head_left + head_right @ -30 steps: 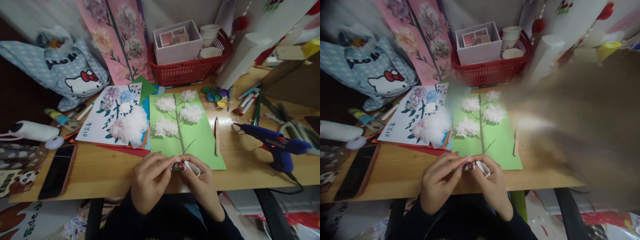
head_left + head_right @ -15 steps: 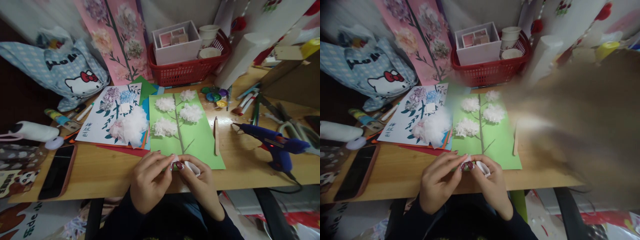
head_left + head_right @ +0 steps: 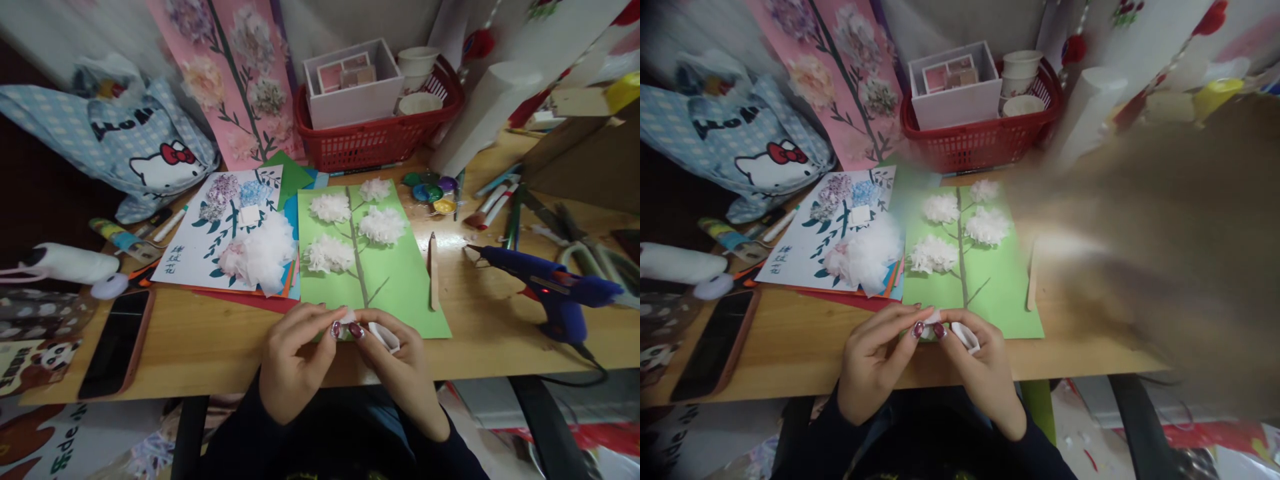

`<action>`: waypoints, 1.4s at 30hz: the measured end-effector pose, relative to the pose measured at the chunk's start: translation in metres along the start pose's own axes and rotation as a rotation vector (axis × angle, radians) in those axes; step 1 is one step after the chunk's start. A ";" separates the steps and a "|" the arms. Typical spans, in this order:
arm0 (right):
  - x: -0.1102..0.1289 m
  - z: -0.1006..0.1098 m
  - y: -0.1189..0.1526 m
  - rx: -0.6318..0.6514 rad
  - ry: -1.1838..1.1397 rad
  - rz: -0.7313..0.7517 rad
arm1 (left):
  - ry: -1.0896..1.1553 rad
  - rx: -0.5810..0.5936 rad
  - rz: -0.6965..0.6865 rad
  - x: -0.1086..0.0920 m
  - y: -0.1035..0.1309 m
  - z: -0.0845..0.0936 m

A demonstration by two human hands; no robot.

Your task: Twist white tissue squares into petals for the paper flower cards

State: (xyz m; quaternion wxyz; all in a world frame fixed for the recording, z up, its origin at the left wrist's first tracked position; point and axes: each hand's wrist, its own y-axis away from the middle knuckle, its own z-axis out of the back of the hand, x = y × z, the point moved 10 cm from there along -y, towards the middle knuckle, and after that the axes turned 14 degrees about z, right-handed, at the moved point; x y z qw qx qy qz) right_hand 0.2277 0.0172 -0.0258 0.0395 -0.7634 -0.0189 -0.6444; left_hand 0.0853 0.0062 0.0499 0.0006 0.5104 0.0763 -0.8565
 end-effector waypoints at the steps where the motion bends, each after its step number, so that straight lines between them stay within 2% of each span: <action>1: 0.000 0.000 0.000 -0.001 0.001 -0.002 | 0.010 0.005 0.010 0.001 0.000 0.000; 10: 0.006 0.000 -0.002 0.020 0.091 0.011 | 0.012 -0.035 0.027 -0.003 -0.002 0.000; 18: 0.011 -0.006 -0.004 0.053 0.081 0.052 | 0.059 -0.023 0.106 0.006 -0.004 -0.003; 25: 0.008 -0.007 -0.001 0.093 0.154 0.039 | 0.165 -0.081 0.351 0.037 -0.005 0.003; 29: 0.006 -0.009 0.000 0.117 0.151 0.040 | 0.254 -0.201 0.445 0.056 -0.009 0.020; 31: 0.008 -0.010 -0.001 0.124 0.146 0.032 | 0.378 -0.253 0.501 0.067 -0.010 0.028; 33: 0.010 -0.011 -0.002 0.124 0.147 0.023 | 0.602 -0.208 0.585 0.079 -0.012 0.025; 36: 0.010 -0.011 -0.002 0.121 0.151 0.029 | 0.862 0.007 0.719 0.083 -0.009 0.006; 38: 0.008 -0.010 -0.001 0.128 0.146 0.042 | 0.861 0.158 0.766 0.078 -0.005 -0.007; 40: 0.004 -0.009 0.001 0.141 0.147 0.064 | 0.771 0.292 0.765 0.071 0.000 -0.018; 42: 0.000 -0.008 0.002 0.155 0.165 0.084 | 0.658 0.344 0.706 0.064 0.000 -0.024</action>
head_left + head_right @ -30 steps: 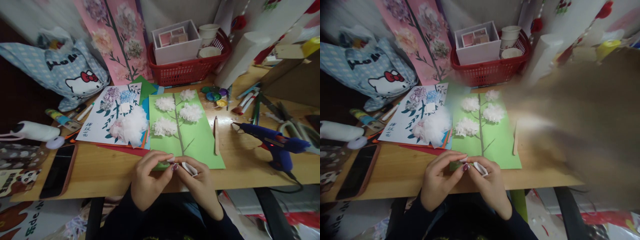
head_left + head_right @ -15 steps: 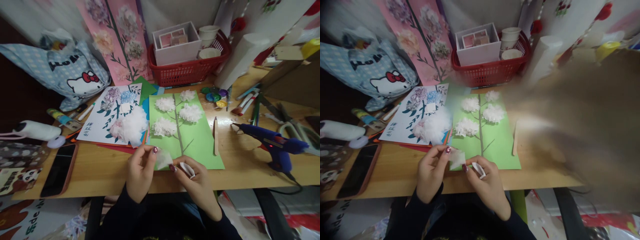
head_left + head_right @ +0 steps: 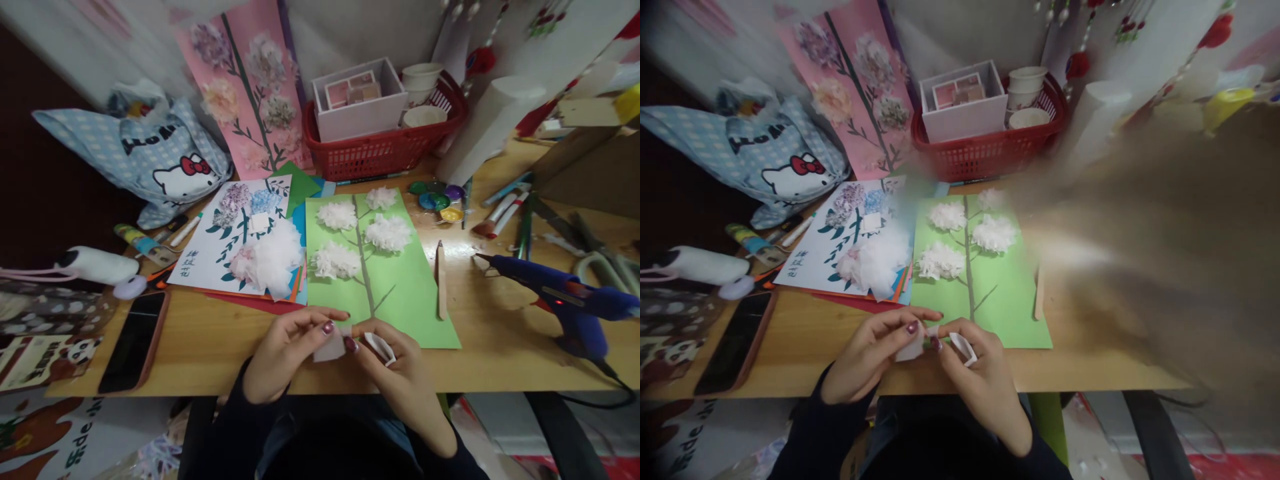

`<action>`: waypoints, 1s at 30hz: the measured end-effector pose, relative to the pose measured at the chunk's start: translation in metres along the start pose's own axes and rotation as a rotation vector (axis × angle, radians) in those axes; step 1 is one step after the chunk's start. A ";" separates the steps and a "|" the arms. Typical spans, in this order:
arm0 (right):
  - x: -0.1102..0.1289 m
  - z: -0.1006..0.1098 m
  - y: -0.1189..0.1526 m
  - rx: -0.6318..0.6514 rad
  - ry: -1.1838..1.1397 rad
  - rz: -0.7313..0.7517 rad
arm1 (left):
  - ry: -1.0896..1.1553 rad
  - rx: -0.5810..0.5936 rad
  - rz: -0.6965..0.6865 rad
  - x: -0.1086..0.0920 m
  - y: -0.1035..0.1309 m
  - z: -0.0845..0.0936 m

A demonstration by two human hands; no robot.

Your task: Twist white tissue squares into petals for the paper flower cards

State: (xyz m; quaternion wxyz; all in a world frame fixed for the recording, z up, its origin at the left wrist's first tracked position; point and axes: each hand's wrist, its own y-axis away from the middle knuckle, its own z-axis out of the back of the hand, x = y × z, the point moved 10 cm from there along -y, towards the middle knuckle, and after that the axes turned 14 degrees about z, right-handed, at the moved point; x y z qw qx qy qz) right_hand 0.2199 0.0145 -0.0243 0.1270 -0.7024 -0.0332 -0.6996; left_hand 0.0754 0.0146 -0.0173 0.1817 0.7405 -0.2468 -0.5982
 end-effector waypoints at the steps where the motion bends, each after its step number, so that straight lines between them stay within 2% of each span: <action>1: -0.002 0.000 0.001 0.011 0.008 0.007 | -0.060 -0.012 -0.035 -0.003 0.000 -0.002; 4: -0.005 -0.001 0.002 0.021 0.015 0.001 | -0.202 -0.078 -0.159 -0.018 0.001 -0.001; 7: -0.008 0.003 0.003 -0.068 -0.067 -0.045 | -0.317 -0.227 -0.313 -0.042 0.007 0.017; 9: -0.014 0.006 0.002 -0.159 -0.251 -0.104 | -0.404 -0.451 -0.470 -0.063 0.018 0.043; 11: -0.020 0.003 0.000 -0.215 -0.520 -0.165 | -0.531 -0.721 -0.600 -0.081 0.033 0.068; 13: -0.023 0.000 -0.003 -0.245 -0.755 -0.212 | -0.681 -0.922 -0.662 -0.091 0.041 0.080; 15: -0.022 0.001 -0.007 -0.274 -0.893 -0.242 | -0.822 -1.083 -0.721 -0.096 0.051 0.078; 17: -0.021 0.003 -0.009 -0.311 -0.955 -0.265 | -0.902 -1.165 -0.824 -0.097 0.064 0.059; 18: -0.021 0.004 -0.009 -0.331 -0.966 -0.276 | -0.918 -1.144 -0.882 -0.095 0.069 0.045; 20: -0.022 0.007 -0.009 -0.371 -0.968 -0.289 | -0.923 -0.953 -0.975 -0.089 0.071 0.009; 22: -0.021 0.006 -0.009 -0.373 -0.973 -0.288 | -0.937 -0.675 -0.947 -0.077 0.060 -0.028; 24: -0.020 0.002 -0.010 -0.335 -0.987 -0.277 | -0.924 -0.498 -0.882 -0.066 0.048 -0.054; 27: -0.019 -0.006 -0.009 -0.266 -0.991 -0.291 | -0.928 -0.411 -0.753 -0.055 0.029 -0.071; 30: -0.023 -0.014 -0.005 -0.204 -0.956 -0.358 | -0.930 -0.398 -0.619 -0.050 0.012 -0.070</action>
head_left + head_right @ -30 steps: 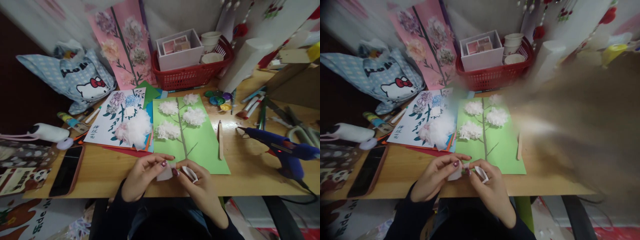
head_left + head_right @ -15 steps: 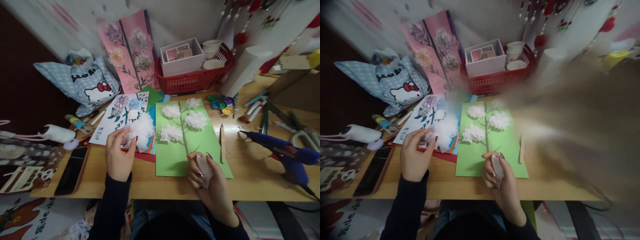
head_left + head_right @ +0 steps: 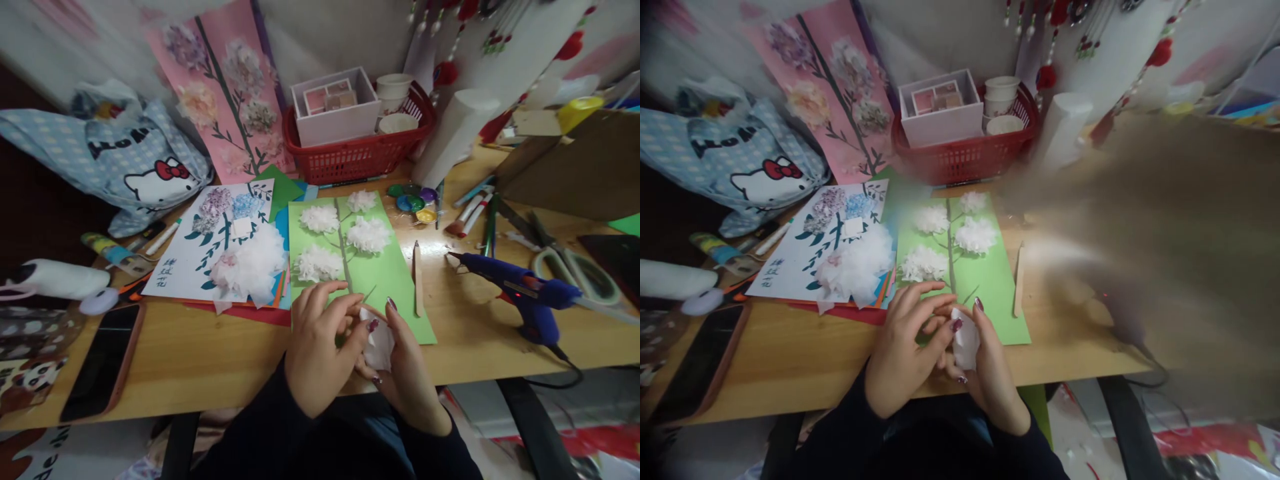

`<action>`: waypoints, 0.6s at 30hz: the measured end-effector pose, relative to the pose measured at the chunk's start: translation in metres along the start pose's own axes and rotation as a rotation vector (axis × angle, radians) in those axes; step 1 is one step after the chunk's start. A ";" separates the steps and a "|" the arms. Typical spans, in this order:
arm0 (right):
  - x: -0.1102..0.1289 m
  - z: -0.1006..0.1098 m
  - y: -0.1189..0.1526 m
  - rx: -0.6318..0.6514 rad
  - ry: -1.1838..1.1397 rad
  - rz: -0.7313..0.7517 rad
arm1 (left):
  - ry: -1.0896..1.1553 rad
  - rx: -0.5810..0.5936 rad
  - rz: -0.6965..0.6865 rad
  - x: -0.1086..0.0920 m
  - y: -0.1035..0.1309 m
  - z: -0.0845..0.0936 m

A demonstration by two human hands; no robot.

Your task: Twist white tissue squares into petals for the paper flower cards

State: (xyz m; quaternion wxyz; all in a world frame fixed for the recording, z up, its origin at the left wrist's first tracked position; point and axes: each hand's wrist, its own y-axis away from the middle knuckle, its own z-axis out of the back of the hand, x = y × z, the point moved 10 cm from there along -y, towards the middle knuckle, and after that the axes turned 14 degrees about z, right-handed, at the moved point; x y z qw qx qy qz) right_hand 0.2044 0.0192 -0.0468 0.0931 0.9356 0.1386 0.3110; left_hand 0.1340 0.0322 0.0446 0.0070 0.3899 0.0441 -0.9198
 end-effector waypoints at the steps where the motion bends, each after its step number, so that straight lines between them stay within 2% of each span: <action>1: -0.002 -0.001 0.001 0.016 0.016 -0.017 | 0.006 0.017 0.024 0.002 -0.002 -0.001; 8: 0.001 -0.003 0.001 0.101 0.084 0.081 | 0.142 0.071 0.004 0.005 -0.005 0.002; 18: -0.003 -0.003 0.000 0.110 0.081 0.041 | 0.103 0.148 -0.046 0.011 -0.002 -0.001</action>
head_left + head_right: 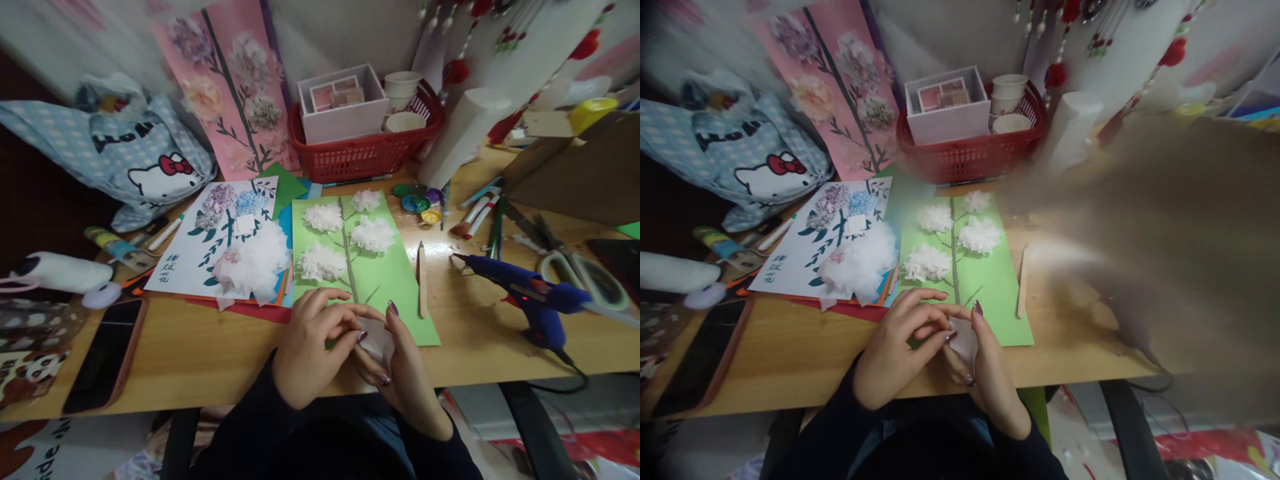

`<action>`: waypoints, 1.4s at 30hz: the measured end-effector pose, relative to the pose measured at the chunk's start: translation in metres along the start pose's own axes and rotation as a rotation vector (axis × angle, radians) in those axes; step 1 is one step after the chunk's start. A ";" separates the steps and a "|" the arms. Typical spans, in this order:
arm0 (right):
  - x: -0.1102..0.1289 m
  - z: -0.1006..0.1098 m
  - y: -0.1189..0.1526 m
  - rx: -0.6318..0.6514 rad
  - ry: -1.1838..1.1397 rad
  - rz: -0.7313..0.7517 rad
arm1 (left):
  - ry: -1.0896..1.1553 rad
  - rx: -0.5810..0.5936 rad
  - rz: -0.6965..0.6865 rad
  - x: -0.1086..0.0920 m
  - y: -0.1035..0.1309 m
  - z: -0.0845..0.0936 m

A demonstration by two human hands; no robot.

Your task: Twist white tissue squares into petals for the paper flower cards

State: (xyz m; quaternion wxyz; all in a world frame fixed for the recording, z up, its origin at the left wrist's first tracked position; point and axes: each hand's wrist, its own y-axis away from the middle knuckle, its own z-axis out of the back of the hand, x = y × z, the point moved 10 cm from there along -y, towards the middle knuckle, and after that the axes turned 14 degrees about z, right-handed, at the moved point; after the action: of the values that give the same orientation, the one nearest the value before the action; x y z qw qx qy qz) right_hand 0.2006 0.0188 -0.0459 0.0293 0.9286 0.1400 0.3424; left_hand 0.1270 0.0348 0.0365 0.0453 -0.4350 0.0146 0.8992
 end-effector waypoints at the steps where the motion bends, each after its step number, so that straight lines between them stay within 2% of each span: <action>1: 0.000 -0.001 0.000 0.011 0.005 0.005 | 0.009 0.004 0.009 0.002 0.000 0.001; 9: -0.012 0.005 0.005 0.003 0.181 -0.055 | 0.080 0.069 0.056 0.003 0.002 -0.005; 16: -0.009 0.009 0.006 -0.013 0.145 -0.054 | 0.185 -0.115 0.017 0.004 0.004 0.017; 19: -0.005 0.008 0.006 -0.073 0.107 -0.059 | 0.170 -0.208 -0.112 -0.011 0.015 0.027; 22: -0.003 0.008 0.005 -0.135 0.076 -0.081 | -0.003 -0.167 -0.293 -0.032 0.028 0.019; 25: -0.003 0.006 0.006 -0.120 0.069 -0.089 | -0.151 -0.099 -0.333 -0.033 0.032 0.007; 28: -0.004 0.007 0.006 -0.084 0.083 -0.079 | -0.174 -0.117 -0.341 -0.030 0.031 0.007; 31: -0.006 0.009 0.007 -0.057 0.119 -0.065 | -0.062 -0.198 -0.292 -0.025 0.029 0.017; 35: -0.003 0.005 0.006 -0.002 0.175 -0.016 | 0.178 -0.275 -0.070 -0.002 0.023 0.030; 37: 0.002 0.007 0.007 -0.034 0.221 0.028 | 0.254 -0.283 0.040 0.011 0.021 0.033; 40: 0.012 0.013 0.010 -0.115 0.315 0.123 | 0.298 -0.303 0.133 0.024 0.022 0.037; 42: 0.015 0.010 0.012 -0.081 0.392 0.157 | 0.308 -0.318 0.146 0.028 0.023 0.042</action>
State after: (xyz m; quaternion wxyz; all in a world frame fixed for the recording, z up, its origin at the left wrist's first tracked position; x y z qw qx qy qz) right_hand 0.2209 0.0115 -0.0418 0.0120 0.8504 0.0564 0.5230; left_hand 0.0753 0.0167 0.0403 -0.0918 -0.5665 -0.0887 0.8141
